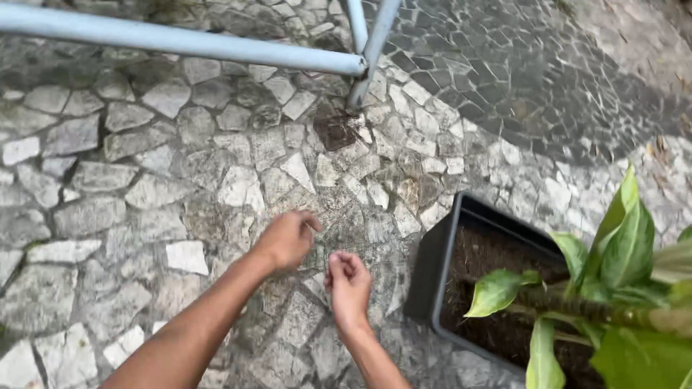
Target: Sweep dry leaves and collect debris into a dustpan and trash bag in a backyard garden area.
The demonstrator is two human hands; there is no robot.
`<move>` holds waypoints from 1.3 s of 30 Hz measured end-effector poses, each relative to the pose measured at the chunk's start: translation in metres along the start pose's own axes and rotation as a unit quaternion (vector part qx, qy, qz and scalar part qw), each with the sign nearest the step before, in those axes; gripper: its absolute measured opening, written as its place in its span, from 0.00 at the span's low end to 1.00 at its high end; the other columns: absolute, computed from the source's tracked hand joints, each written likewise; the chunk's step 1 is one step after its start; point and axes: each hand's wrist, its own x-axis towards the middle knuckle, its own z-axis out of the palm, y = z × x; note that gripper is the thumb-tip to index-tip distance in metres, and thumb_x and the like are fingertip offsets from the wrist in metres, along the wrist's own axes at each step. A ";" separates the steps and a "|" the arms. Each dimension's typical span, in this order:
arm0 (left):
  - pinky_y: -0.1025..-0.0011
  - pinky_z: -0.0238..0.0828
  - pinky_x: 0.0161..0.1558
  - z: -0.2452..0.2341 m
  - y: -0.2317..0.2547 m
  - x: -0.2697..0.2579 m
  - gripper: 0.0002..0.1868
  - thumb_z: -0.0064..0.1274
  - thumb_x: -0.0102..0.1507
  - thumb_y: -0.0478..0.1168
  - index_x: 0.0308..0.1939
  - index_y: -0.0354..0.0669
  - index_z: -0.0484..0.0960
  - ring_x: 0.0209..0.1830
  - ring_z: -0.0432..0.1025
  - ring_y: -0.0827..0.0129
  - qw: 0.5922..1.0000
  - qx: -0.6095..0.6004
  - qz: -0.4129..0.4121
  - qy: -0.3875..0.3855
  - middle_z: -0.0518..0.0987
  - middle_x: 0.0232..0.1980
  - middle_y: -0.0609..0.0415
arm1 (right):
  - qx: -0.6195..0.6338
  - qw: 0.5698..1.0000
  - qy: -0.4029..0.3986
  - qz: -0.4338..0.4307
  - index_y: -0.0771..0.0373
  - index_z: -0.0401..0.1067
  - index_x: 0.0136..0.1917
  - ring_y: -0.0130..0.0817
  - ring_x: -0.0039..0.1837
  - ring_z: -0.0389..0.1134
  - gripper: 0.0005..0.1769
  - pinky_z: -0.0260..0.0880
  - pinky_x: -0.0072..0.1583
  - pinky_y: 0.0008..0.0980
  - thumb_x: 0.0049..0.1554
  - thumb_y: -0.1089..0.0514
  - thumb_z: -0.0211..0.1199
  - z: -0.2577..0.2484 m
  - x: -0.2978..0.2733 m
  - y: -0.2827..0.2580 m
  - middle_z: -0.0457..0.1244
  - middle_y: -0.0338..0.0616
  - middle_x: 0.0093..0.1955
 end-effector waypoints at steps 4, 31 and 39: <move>0.63 0.78 0.43 0.057 -0.002 0.020 0.16 0.52 0.68 0.46 0.46 0.35 0.86 0.38 0.81 0.67 0.984 -0.038 0.174 -0.026 0.86 0.40 0.45 | -0.018 0.999 0.019 0.037 0.61 0.74 0.48 0.23 0.32 0.62 0.07 0.59 0.34 0.24 0.61 0.56 0.62 -0.028 -0.034 -0.012 0.64 0.36 0.32; 0.53 0.75 0.48 0.185 0.155 -0.038 0.22 0.50 0.58 0.28 0.56 0.40 0.79 0.41 0.81 0.50 0.978 -0.142 0.148 0.026 0.85 0.40 0.39 | 0.231 0.937 0.260 -0.042 0.74 0.62 0.61 0.58 0.51 0.73 0.15 0.83 0.46 0.49 0.61 0.66 0.47 -0.425 -0.068 -0.081 0.66 0.67 0.54; 0.56 0.73 0.33 0.201 0.139 -0.024 0.25 0.63 0.60 0.42 0.57 0.31 0.80 0.30 0.79 0.57 0.960 -0.145 0.218 0.097 0.84 0.32 0.39 | 0.209 0.943 0.255 -0.054 0.68 0.69 0.61 0.45 0.47 0.73 0.16 0.80 0.41 0.41 0.65 0.58 0.50 -0.442 -0.056 -0.063 0.68 0.55 0.53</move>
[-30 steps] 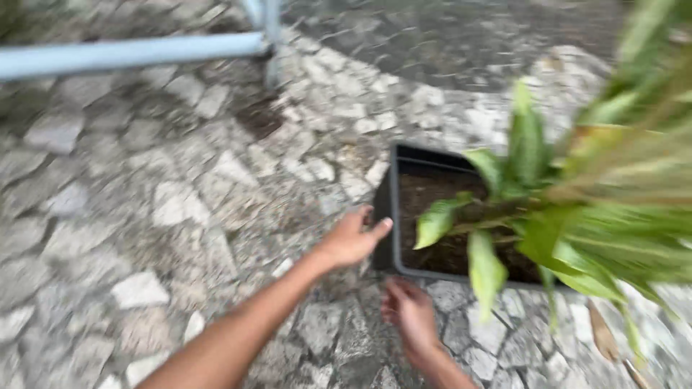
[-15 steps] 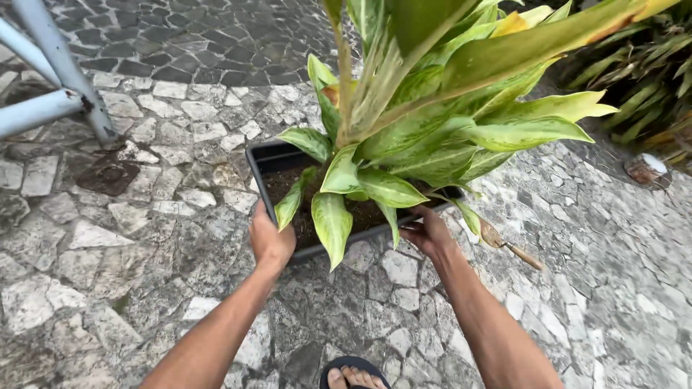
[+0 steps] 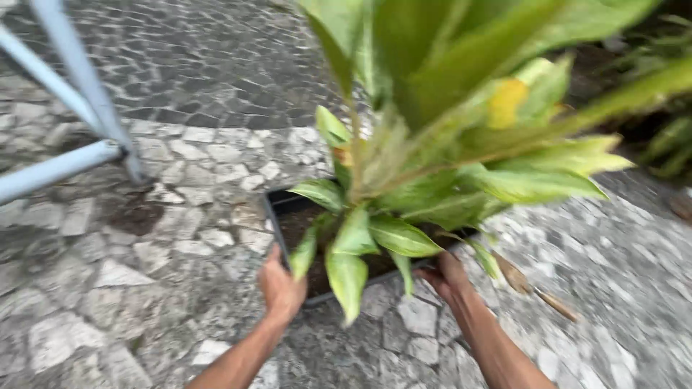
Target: Sweep dry leaves and collect debris into a dustpan and trash bag in a backyard garden area.
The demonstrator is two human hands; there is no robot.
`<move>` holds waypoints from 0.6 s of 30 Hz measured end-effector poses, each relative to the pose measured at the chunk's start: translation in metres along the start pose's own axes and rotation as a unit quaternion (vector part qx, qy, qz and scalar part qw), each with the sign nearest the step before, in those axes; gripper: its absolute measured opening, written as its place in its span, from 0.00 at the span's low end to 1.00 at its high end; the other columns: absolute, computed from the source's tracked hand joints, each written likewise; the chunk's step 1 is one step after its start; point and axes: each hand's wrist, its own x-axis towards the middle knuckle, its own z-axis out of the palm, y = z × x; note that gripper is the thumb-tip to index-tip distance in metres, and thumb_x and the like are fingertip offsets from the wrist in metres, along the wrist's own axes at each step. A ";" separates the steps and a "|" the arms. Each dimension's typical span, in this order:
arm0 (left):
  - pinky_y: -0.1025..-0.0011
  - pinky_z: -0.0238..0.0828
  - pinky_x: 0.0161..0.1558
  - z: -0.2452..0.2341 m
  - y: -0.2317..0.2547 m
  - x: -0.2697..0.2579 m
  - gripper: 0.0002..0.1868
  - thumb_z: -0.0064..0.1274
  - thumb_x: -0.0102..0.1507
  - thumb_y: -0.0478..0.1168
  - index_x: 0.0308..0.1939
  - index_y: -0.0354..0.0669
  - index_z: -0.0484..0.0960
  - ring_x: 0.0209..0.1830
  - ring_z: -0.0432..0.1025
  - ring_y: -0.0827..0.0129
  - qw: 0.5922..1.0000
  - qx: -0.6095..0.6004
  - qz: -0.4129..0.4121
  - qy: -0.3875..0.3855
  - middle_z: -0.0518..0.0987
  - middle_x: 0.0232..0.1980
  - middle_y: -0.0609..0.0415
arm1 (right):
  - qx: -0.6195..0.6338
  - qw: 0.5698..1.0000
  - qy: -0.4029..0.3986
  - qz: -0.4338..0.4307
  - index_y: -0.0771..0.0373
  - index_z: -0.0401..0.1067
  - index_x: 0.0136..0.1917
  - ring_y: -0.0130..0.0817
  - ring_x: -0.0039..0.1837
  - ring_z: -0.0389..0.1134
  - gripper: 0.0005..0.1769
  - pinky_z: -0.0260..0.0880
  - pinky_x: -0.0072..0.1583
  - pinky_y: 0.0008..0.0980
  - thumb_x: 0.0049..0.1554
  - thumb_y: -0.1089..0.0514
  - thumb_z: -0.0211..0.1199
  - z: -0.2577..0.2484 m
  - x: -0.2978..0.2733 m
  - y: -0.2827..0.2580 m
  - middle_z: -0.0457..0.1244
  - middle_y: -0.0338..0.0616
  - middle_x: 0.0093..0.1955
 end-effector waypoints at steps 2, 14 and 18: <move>0.56 0.71 0.29 -0.013 0.031 -0.002 0.28 0.64 0.60 0.45 0.60 0.31 0.77 0.26 0.77 0.59 0.999 0.007 -0.043 -0.001 0.83 0.30 0.41 | -0.009 1.000 -0.001 0.008 0.67 0.69 0.62 0.44 0.47 0.73 0.17 0.79 0.41 0.41 0.65 0.55 0.50 0.002 0.012 -0.002 0.67 0.55 0.53; 0.64 0.74 0.16 0.008 0.044 0.000 0.34 0.53 0.56 0.28 0.68 0.33 0.69 0.15 0.74 0.64 0.984 0.018 -0.157 -0.083 0.82 0.30 0.44 | 0.057 0.998 -0.006 0.006 0.74 0.64 0.65 0.55 0.55 0.71 0.19 0.81 0.49 0.49 0.64 0.60 0.54 -0.003 0.073 -0.013 0.65 0.66 0.60; 0.64 0.74 0.19 0.002 0.045 -0.003 0.31 0.57 0.57 0.37 0.65 0.30 0.72 0.17 0.76 0.62 0.989 0.055 -0.114 -0.081 0.84 0.31 0.39 | 0.004 0.985 0.034 0.171 0.65 0.62 0.68 0.60 0.57 0.70 0.35 0.76 0.50 0.59 0.63 0.34 0.50 0.077 -0.009 -0.042 0.62 0.66 0.62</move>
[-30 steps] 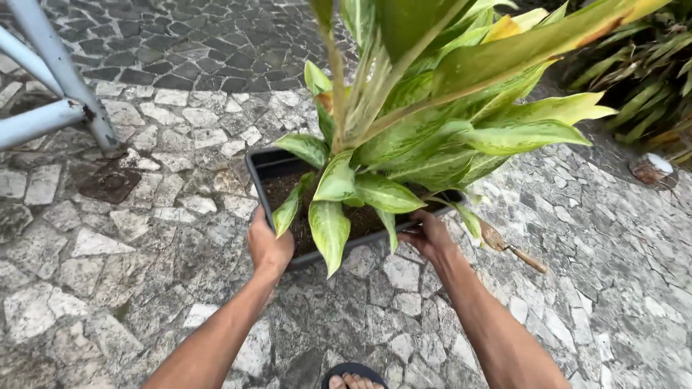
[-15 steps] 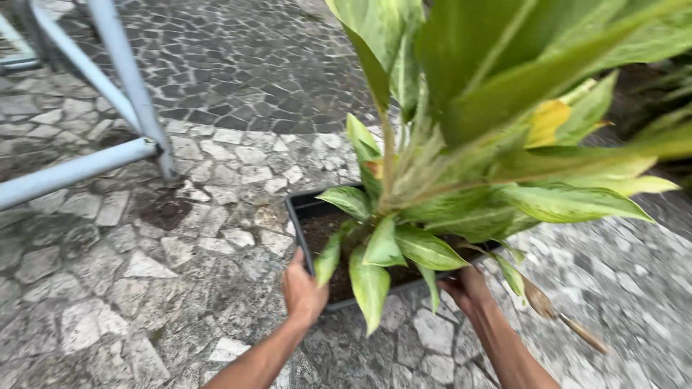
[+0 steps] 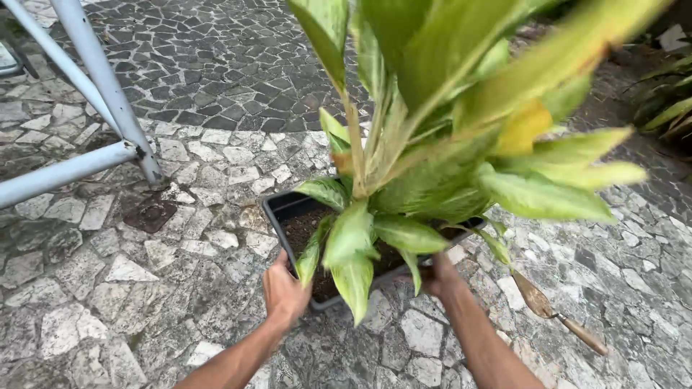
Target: Sweep dry leaves and collect debris into a dustpan and trash bag in a backyard garden area.
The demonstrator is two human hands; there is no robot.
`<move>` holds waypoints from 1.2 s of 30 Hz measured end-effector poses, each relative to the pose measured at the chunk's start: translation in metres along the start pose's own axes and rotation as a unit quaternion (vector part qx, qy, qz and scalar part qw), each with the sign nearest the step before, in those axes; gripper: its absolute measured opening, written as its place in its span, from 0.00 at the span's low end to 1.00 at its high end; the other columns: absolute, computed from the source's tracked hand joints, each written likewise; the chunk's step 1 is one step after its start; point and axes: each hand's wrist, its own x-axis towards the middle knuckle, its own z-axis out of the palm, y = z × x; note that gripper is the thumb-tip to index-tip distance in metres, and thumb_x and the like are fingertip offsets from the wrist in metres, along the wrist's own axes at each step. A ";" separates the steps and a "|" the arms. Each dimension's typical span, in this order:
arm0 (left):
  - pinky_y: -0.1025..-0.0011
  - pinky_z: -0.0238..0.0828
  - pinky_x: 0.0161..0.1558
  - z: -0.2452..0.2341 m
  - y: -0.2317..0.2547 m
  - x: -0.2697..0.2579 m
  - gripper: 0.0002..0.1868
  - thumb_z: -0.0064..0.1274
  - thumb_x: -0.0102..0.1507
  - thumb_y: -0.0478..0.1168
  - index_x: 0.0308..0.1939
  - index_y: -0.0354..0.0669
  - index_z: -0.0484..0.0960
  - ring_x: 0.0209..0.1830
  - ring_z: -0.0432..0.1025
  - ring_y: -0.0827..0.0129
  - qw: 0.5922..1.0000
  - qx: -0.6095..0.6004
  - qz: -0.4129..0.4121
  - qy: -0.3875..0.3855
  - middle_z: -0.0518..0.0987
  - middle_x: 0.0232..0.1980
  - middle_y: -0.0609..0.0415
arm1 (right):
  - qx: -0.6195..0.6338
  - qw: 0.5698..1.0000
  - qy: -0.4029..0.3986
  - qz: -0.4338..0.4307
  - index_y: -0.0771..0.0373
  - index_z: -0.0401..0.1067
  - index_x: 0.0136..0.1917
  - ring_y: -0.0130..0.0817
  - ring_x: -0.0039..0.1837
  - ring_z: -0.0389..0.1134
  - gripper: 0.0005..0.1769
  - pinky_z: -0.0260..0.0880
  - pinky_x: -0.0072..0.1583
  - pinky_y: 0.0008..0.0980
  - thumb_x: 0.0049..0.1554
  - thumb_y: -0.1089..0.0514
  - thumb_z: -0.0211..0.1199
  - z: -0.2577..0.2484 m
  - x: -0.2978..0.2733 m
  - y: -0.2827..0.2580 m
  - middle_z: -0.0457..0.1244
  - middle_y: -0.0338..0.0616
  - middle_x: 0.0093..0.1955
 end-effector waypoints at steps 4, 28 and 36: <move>0.57 0.74 0.23 -0.003 0.011 0.022 0.31 0.58 0.62 0.49 0.64 0.34 0.75 0.19 0.76 0.57 0.999 0.010 -0.032 -0.022 0.84 0.30 0.37 | 0.036 0.975 -0.217 -0.018 0.62 0.64 0.72 0.62 0.59 0.70 0.35 0.75 0.48 0.57 0.62 0.35 0.54 -0.018 0.038 0.014 0.63 0.65 0.67; 0.48 0.82 0.39 -0.011 0.013 0.219 0.36 0.53 0.57 0.33 0.70 0.61 0.73 0.33 0.81 0.44 0.995 -0.051 -0.072 0.053 0.84 0.50 0.47 | -0.054 0.979 -0.197 -0.006 0.68 0.59 0.66 0.76 0.57 0.69 0.24 0.73 0.48 0.55 0.61 0.53 0.45 0.161 0.259 -0.073 0.62 0.82 0.60; 0.57 0.76 0.50 0.005 0.005 0.229 0.31 0.56 0.58 0.32 0.67 0.47 0.74 0.43 0.80 0.54 0.983 -0.056 -0.027 0.174 0.85 0.44 0.44 | -0.161 0.962 -0.195 -0.102 0.64 0.57 0.76 0.52 0.63 0.70 0.28 0.76 0.62 0.46 0.64 0.60 0.46 0.136 0.218 -0.116 0.63 0.60 0.68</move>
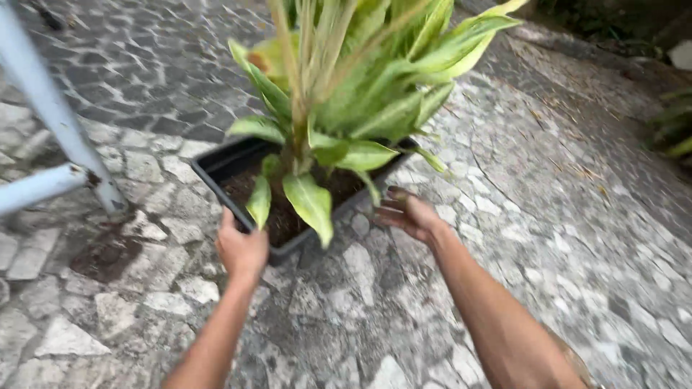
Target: Sweep dry leaves and collect debris into a dustpan and trash bag in a backyard garden area.
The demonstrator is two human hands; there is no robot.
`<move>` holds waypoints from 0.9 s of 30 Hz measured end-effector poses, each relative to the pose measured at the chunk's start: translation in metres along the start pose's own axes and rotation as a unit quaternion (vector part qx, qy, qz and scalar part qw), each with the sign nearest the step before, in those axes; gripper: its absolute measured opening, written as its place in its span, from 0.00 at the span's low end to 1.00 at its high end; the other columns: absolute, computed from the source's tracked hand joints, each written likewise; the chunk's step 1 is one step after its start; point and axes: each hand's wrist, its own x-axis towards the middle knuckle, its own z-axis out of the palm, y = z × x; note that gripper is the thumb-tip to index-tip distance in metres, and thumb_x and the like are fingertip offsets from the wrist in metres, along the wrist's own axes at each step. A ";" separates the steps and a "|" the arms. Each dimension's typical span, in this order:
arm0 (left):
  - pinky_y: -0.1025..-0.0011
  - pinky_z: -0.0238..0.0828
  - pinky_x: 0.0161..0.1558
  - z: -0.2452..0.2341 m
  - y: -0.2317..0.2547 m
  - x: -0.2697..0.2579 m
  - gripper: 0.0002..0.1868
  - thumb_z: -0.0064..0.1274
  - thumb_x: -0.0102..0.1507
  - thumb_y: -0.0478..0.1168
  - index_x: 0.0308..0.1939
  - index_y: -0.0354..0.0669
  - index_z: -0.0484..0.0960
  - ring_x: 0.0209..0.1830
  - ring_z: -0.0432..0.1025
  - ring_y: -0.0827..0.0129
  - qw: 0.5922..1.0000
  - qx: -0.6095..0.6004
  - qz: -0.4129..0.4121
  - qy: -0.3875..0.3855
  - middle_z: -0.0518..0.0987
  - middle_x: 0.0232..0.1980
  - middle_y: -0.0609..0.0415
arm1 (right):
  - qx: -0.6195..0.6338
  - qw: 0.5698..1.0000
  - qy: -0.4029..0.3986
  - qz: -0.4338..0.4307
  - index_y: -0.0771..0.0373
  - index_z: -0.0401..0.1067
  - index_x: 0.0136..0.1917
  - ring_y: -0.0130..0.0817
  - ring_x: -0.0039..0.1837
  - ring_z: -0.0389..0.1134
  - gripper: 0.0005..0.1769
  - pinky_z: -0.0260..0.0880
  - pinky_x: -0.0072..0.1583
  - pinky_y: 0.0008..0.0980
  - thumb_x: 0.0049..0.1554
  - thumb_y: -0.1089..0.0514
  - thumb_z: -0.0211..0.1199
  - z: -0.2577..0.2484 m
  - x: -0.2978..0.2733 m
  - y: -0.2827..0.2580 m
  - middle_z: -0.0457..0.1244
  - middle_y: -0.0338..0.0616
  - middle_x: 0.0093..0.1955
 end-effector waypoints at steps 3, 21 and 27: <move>0.64 0.71 0.54 0.019 -0.062 0.019 0.32 0.58 0.68 0.43 0.72 0.40 0.63 0.53 0.76 0.63 0.985 -0.160 0.062 -0.033 0.81 0.56 0.51 | -0.071 0.989 0.123 -0.043 0.65 0.64 0.73 0.45 0.62 0.73 0.27 0.77 0.59 0.39 0.62 0.66 0.42 -0.097 -0.041 0.042 0.67 0.55 0.64; 0.58 0.74 0.60 -0.041 -0.084 -0.141 0.27 0.28 0.74 0.50 0.66 0.35 0.72 0.58 0.74 0.56 0.879 -0.217 -0.289 -0.310 0.77 0.58 0.44 | -0.572 0.750 0.236 -0.231 0.60 0.82 0.49 0.46 0.54 0.73 0.22 0.75 0.57 0.37 0.43 0.74 0.61 -0.092 -0.164 0.189 0.72 0.48 0.51; 0.58 0.73 0.65 -0.048 -0.101 -0.131 0.27 0.28 0.73 0.48 0.67 0.33 0.71 0.64 0.75 0.54 0.884 -0.236 -0.285 -0.286 0.77 0.64 0.40 | -0.076 0.975 0.204 -0.048 0.63 0.81 0.55 0.43 0.48 0.72 0.16 0.76 0.52 0.38 0.54 0.71 0.68 -0.053 -0.125 0.196 0.73 0.52 0.50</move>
